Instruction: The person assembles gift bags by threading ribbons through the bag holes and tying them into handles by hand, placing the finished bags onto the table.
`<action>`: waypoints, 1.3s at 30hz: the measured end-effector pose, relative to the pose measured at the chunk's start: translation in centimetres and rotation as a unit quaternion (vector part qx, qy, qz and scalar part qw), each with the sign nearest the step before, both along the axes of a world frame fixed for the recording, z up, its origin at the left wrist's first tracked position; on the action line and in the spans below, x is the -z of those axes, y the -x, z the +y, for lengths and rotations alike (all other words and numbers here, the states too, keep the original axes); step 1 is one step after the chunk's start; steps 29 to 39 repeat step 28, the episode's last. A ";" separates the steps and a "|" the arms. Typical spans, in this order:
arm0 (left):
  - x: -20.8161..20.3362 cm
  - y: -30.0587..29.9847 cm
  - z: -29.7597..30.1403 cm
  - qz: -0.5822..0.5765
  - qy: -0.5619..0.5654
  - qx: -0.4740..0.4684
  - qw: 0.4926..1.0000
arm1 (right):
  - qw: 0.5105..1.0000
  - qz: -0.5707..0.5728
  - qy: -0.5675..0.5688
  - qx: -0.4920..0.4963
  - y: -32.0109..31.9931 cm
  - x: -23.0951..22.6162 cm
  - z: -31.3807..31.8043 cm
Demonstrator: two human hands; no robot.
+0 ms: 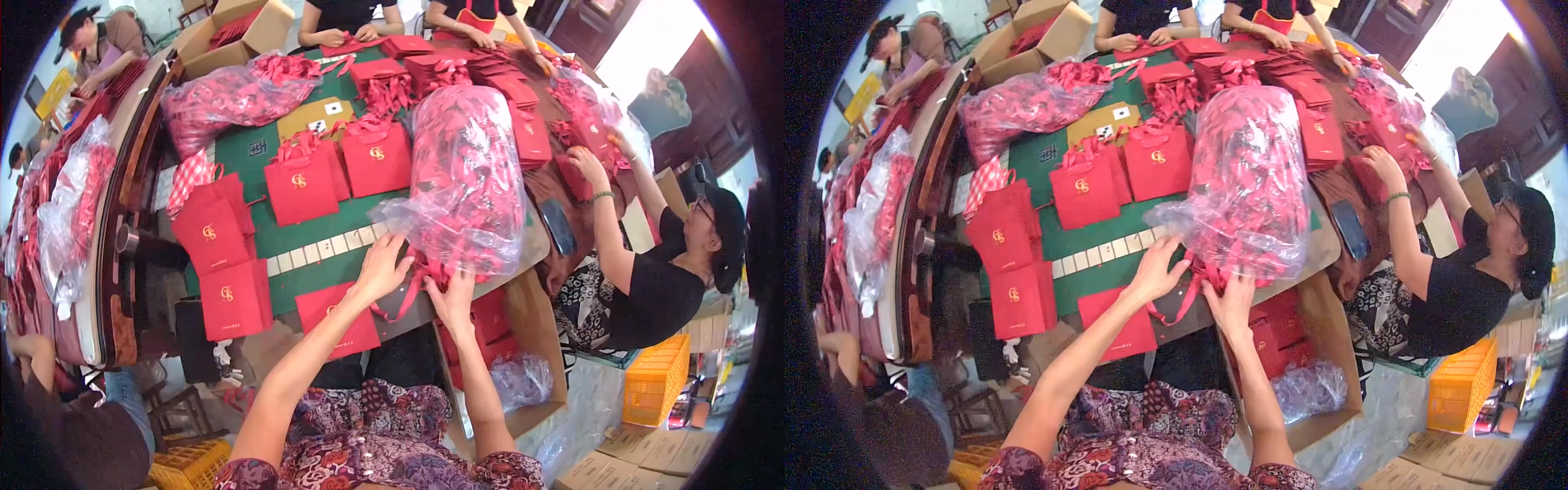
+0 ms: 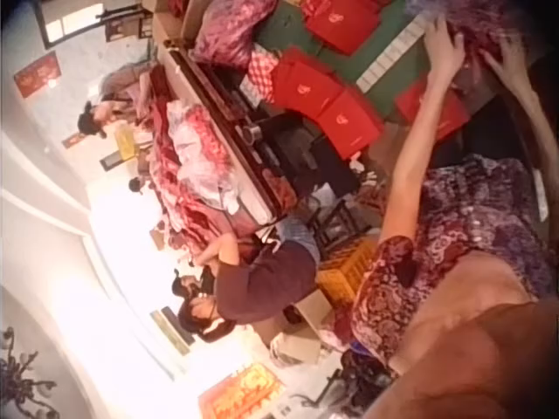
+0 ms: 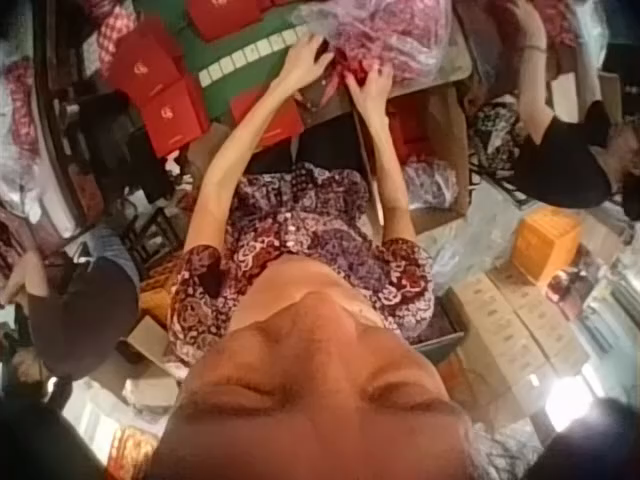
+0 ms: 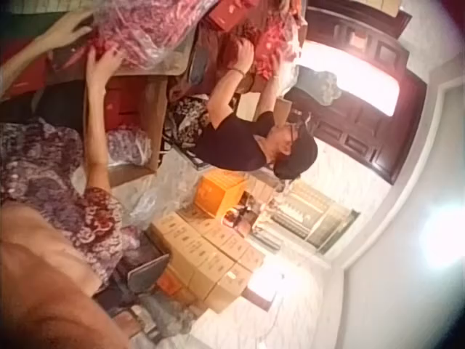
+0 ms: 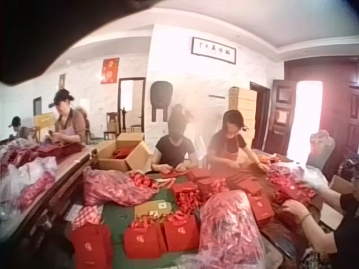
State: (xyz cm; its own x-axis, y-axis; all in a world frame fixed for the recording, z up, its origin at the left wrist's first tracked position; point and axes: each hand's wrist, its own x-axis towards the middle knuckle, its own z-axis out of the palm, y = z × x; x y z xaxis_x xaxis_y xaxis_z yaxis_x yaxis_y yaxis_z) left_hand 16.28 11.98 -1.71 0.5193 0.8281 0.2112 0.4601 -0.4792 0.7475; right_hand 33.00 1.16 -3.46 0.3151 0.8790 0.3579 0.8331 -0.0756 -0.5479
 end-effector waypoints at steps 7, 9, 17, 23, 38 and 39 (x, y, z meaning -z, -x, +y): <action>-1.2 8.4 -5.2 0.058 -0.038 -0.074 0.995 | 0.997 0.070 -0.014 0.014 2.0 -2.7 -3.6; -1.4 10.5 -6.8 0.078 -0.046 -0.092 0.992 | 0.996 0.066 -0.045 0.032 2.9 -2.7 -4.5; -0.7 13.5 -9.5 0.131 -0.046 -0.138 0.981 | 0.990 0.102 -0.008 -0.100 9.0 -4.5 -3.0; 0.3 12.4 -8.9 0.156 -0.074 -0.148 0.974 | 0.990 0.068 0.034 -0.116 11.3 -1.5 0.7; 0.0 12.6 -9.1 0.152 -0.036 -0.151 0.976 | 0.985 0.080 0.093 -0.119 11.1 -1.5 1.1; 0.0 12.6 -9.1 0.152 -0.036 -0.151 0.976 | 0.985 0.080 0.093 -0.119 11.1 -1.5 1.1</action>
